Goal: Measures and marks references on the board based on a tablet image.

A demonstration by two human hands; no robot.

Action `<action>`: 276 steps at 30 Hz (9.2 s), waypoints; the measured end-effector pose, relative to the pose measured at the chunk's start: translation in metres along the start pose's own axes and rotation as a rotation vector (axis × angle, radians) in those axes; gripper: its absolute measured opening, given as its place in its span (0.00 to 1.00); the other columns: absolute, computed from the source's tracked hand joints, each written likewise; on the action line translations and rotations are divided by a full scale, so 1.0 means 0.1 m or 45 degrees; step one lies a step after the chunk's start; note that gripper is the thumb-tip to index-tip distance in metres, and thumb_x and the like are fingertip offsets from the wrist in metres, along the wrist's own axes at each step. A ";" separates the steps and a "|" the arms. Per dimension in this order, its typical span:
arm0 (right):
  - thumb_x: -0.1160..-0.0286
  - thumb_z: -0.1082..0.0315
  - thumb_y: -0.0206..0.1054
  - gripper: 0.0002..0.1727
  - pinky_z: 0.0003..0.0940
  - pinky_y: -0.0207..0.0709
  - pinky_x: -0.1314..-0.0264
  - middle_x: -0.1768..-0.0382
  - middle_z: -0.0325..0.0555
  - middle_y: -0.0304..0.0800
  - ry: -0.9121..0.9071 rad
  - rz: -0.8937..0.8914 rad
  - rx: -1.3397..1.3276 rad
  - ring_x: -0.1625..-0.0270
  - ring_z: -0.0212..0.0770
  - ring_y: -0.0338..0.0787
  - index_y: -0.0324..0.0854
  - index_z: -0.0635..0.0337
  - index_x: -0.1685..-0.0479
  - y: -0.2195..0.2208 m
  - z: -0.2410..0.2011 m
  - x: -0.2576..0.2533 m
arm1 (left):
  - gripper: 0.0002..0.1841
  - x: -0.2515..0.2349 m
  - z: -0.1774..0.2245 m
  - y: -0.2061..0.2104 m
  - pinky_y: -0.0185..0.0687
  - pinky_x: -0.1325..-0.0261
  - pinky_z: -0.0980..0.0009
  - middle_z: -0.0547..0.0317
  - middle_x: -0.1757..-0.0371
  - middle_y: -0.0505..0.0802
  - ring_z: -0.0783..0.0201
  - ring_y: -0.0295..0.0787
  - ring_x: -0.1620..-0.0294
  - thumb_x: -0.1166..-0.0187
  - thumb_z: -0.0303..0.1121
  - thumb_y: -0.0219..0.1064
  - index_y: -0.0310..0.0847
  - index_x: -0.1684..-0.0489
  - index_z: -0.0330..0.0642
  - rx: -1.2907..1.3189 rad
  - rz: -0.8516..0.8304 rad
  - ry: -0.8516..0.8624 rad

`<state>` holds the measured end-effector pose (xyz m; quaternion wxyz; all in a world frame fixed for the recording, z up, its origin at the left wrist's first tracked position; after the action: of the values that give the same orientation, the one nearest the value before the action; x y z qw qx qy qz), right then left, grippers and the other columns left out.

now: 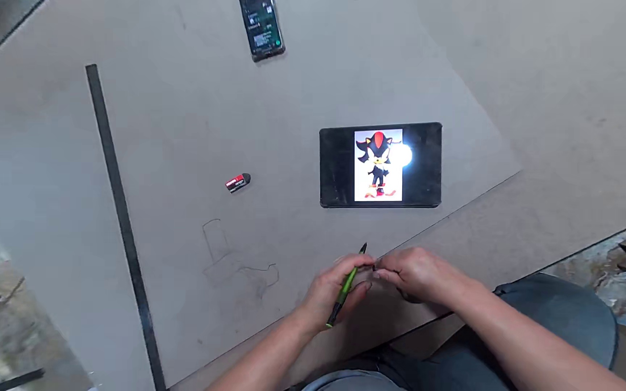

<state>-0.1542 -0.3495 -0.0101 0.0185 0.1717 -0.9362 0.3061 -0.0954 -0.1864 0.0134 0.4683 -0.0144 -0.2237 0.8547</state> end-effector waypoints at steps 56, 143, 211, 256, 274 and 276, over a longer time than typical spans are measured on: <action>0.13 0.55 0.63 0.16 0.77 0.42 0.10 0.50 0.45 0.95 0.286 0.384 0.387 0.37 0.51 0.91 0.94 0.48 0.45 -1.22 1.31 0.35 | 0.23 -0.86 -1.30 -1.24 0.59 0.09 0.54 0.46 0.15 0.78 0.54 0.67 0.10 0.09 0.43 0.54 0.75 0.22 0.39 -0.853 0.790 -0.077; 0.11 0.51 0.58 0.18 0.68 0.53 0.12 0.47 0.42 0.94 0.266 0.540 0.482 0.33 0.49 0.87 0.92 0.41 0.39 -1.63 1.87 -0.11 | 0.18 -1.45 -1.20 -1.41 0.65 0.11 0.55 0.48 0.21 0.84 0.56 0.74 0.15 0.09 0.37 0.55 0.80 0.32 0.35 -0.779 0.793 0.036; 0.12 0.50 0.58 0.18 0.66 0.50 0.09 0.44 0.36 0.93 0.255 0.416 0.470 0.30 0.44 0.86 0.90 0.33 0.35 -1.55 1.95 0.13 | 0.18 -1.45 -1.26 -1.42 0.62 0.09 0.55 0.51 0.21 0.85 0.54 0.71 0.13 0.09 0.38 0.55 0.79 0.32 0.36 -0.823 0.779 0.017; 0.13 0.58 0.62 0.15 0.75 0.45 0.11 0.56 0.47 0.95 0.226 0.468 0.460 0.38 0.53 0.90 0.95 0.44 0.44 -1.28 1.38 0.27 | 0.19 -1.47 -1.24 -1.42 0.73 0.19 0.65 0.57 0.22 0.86 0.66 0.78 0.19 0.09 0.43 0.52 0.77 0.30 0.43 -0.944 0.749 -0.066; 0.13 0.59 0.60 0.15 0.76 0.44 0.11 0.55 0.46 0.95 0.234 0.451 0.465 0.37 0.54 0.90 0.95 0.44 0.44 -1.28 1.36 0.27 | 0.19 -1.47 -1.24 -1.42 0.73 0.18 0.65 0.56 0.21 0.85 0.66 0.78 0.19 0.09 0.42 0.51 0.77 0.30 0.43 -0.948 0.746 -0.061; 0.13 0.59 0.60 0.15 0.77 0.44 0.11 0.55 0.46 0.95 0.230 0.451 0.467 0.37 0.54 0.90 0.95 0.44 0.44 -1.28 1.36 0.27 | 0.19 -1.47 -1.23 -1.41 0.73 0.19 0.65 0.55 0.21 0.85 0.65 0.78 0.19 0.09 0.42 0.52 0.77 0.30 0.42 -0.940 0.749 -0.046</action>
<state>-0.1269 -0.5329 -0.0441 0.0166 -0.0223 -0.8751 0.4831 0.1286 -0.1946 -0.0689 0.1659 -0.2279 -0.5073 0.8144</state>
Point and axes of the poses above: each hand's wrist, its own x-axis away from the middle knuckle, its own y-axis out of the palm, z = x × y, the point moved 6 cm from there along -x, towards the middle knuckle
